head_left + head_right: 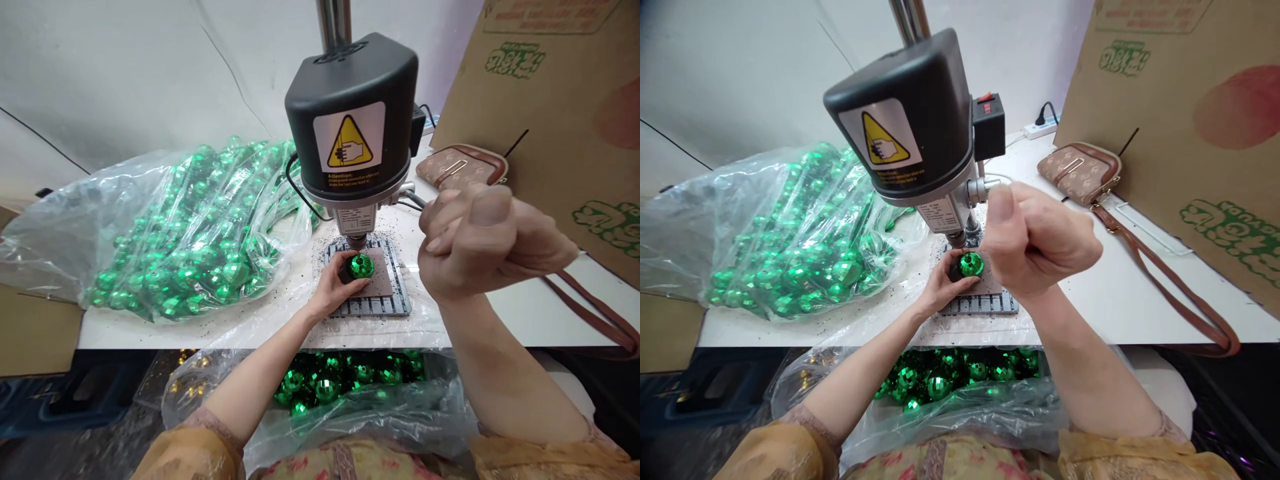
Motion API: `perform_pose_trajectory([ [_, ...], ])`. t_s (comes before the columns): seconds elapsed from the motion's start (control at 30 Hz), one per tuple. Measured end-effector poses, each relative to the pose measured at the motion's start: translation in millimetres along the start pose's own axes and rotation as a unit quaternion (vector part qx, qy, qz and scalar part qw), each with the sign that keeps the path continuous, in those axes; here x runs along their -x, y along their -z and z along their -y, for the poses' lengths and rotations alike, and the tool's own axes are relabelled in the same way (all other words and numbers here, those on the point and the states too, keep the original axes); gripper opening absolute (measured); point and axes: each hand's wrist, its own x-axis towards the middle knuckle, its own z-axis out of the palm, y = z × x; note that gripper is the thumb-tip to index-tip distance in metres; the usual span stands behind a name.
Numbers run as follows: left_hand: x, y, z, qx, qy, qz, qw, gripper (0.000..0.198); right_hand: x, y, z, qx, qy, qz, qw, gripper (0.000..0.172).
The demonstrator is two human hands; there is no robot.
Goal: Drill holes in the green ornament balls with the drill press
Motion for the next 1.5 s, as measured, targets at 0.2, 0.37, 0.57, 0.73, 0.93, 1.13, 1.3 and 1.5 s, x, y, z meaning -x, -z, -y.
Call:
perform_pose_trajectory([
  [0.2,0,-0.6,2,0.002,-0.001,-0.002,1.0,0.06,7,5,-7,-0.046,0.021,0.031,0.998,0.054],
  [0.37,0,-1.6,2,0.01,0.001,-0.003,1.0,0.059,4,1,-11,-0.079,0.114,0.005,0.99,0.048],
  [0.57,0,-1.2,4,0.01,-0.001,-0.002,1.0,0.06,8,5,-15,-0.076,0.119,0.015,0.99,0.047],
  [0.73,0,-2.8,3,0.025,0.004,-0.01,1.0,0.06,21,13,-21,-0.075,0.104,0.02,0.992,0.05],
  [0.93,0,-3.6,-2,0.013,0.008,-0.021,1.0,0.061,-5,-8,3,-0.033,0.006,-0.022,0.999,0.049],
  [1.13,2,-6.1,-11,-0.005,0.011,-0.059,0.998,0.056,-51,-33,12,-0.01,-0.074,0.021,0.997,0.041],
  [1.3,15,1.2,-9,-0.032,-0.004,-0.111,0.993,0.055,-54,-32,4,-0.008,-0.067,0.032,0.997,0.041],
  [1.5,62,20.7,-17,-0.053,-0.078,-0.096,0.991,0.038,-54,-31,-4,-0.017,-0.031,0.035,0.999,0.041],
])
